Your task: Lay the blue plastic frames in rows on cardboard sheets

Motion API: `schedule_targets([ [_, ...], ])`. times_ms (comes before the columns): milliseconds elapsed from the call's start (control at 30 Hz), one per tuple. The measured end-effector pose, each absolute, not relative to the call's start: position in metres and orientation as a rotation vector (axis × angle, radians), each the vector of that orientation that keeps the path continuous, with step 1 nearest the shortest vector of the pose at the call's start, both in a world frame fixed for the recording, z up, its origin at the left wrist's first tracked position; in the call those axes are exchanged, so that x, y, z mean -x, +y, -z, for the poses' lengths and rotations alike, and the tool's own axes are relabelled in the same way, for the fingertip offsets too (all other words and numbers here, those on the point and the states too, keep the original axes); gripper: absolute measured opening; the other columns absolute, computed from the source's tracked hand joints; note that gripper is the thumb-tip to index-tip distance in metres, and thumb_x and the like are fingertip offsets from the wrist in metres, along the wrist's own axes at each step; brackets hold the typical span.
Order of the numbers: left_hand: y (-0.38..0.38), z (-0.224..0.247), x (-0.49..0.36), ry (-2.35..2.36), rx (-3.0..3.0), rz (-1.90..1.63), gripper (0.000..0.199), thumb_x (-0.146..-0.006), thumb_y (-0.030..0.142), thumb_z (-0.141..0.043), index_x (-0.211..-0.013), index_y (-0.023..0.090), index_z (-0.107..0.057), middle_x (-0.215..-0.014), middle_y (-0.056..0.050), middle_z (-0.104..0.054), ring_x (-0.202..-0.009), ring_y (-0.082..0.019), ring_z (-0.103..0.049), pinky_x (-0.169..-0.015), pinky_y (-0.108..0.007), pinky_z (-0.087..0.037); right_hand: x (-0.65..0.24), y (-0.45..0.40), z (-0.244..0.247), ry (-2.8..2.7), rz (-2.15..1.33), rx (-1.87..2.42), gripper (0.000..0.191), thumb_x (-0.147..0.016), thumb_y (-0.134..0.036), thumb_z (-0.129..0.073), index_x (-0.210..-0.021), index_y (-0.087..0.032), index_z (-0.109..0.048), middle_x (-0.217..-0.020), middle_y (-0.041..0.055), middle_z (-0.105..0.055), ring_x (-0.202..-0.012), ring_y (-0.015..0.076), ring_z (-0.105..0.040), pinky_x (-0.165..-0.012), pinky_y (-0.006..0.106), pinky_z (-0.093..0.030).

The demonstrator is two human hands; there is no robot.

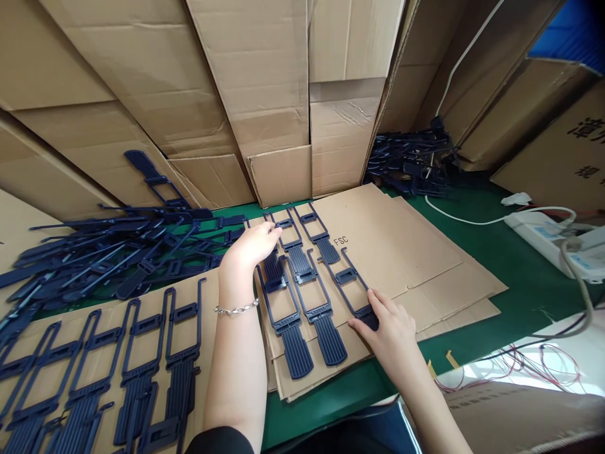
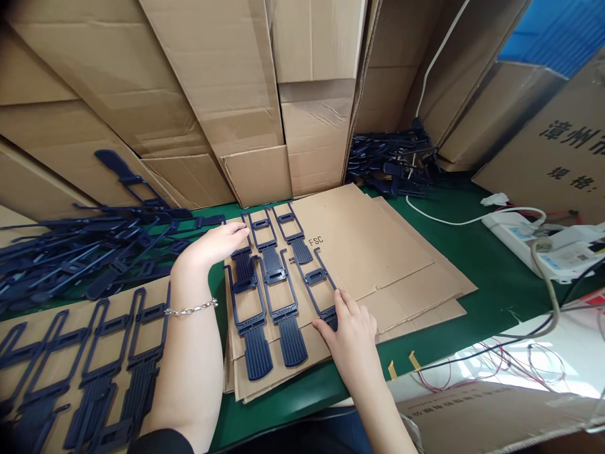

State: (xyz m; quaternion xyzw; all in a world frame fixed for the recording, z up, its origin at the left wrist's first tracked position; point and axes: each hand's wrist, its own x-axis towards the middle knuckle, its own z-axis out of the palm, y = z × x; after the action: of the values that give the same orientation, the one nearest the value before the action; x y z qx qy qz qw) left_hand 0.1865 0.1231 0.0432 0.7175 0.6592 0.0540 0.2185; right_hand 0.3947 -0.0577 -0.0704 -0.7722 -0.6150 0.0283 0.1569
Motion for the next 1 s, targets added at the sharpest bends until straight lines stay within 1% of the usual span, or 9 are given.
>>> schedule_targets([
  [133, 0.122, -0.046, -0.187, 1.844, -1.974, -0.135, 0.046, -0.087, 0.040, -0.032, -0.120, 0.018, -0.055, -0.130, -0.008, -0.050, -0.119, -0.023, -0.046, -0.096, -0.030, -0.036, -0.393, -0.055, 0.064, -1.772, -0.093, 2.232, 0.052, -0.080, -0.043, -0.056, -0.121, -0.011, -0.054, -0.125, 0.0097, -0.054, -0.103, 0.0292, -0.051, -0.080, 0.041, -0.043],
  [300, 0.122, -0.047, -0.186, 1.844, -1.968, -0.131, 0.046, -0.086, 0.043, -0.033, -0.116, 0.018, -0.057, -0.128, -0.009, -0.051, -0.118, -0.024, -0.047, -0.095, -0.030, -0.037, -0.390, -0.050, 0.054, -1.771, -0.131, 2.246, 0.046, -0.080, -0.039, -0.056, -0.117, -0.011, -0.056, -0.121, 0.0100, -0.056, -0.104, 0.0291, -0.052, -0.081, 0.041, -0.043],
  [500, 0.122, -0.045, -0.185, 1.833, -1.964, -0.146, 0.049, -0.087, 0.043, -0.033, -0.122, 0.017, -0.054, -0.132, -0.009, -0.047, -0.120, -0.023, -0.045, -0.099, -0.031, -0.034, -0.384, -0.043, 0.050, -1.742, -0.163, 2.250, 0.045, -0.078, -0.038, -0.059, -0.115, -0.012, -0.057, -0.121, 0.0105, -0.056, -0.104, 0.0295, -0.052, -0.081, 0.041, -0.043],
  [700, 0.124, -0.041, -0.183, 1.844, -1.939, -0.165, 0.054, -0.087, 0.044, -0.033, -0.131, 0.016, -0.046, -0.138, -0.006, -0.040, -0.126, -0.022, -0.038, -0.105, -0.030, -0.028, -0.379, -0.037, 0.053, -1.729, -0.205, 2.242, 0.048, -0.078, -0.039, -0.059, -0.117, -0.012, -0.056, -0.123, 0.0107, -0.055, -0.104, 0.0291, -0.051, -0.083, 0.042, -0.041],
  [1000, 0.123, -0.044, -0.184, 1.843, -1.949, -0.142, 0.052, -0.088, 0.044, -0.033, -0.129, 0.016, -0.048, -0.136, -0.008, -0.043, -0.123, -0.023, -0.041, -0.103, -0.030, -0.030, -0.377, -0.032, 0.051, -1.693, -0.252, 2.197, 0.048, -0.080, -0.038, -0.057, -0.122, -0.016, -0.051, -0.122, 0.0078, -0.055, -0.104, 0.0278, -0.050, -0.082, 0.039, -0.039],
])
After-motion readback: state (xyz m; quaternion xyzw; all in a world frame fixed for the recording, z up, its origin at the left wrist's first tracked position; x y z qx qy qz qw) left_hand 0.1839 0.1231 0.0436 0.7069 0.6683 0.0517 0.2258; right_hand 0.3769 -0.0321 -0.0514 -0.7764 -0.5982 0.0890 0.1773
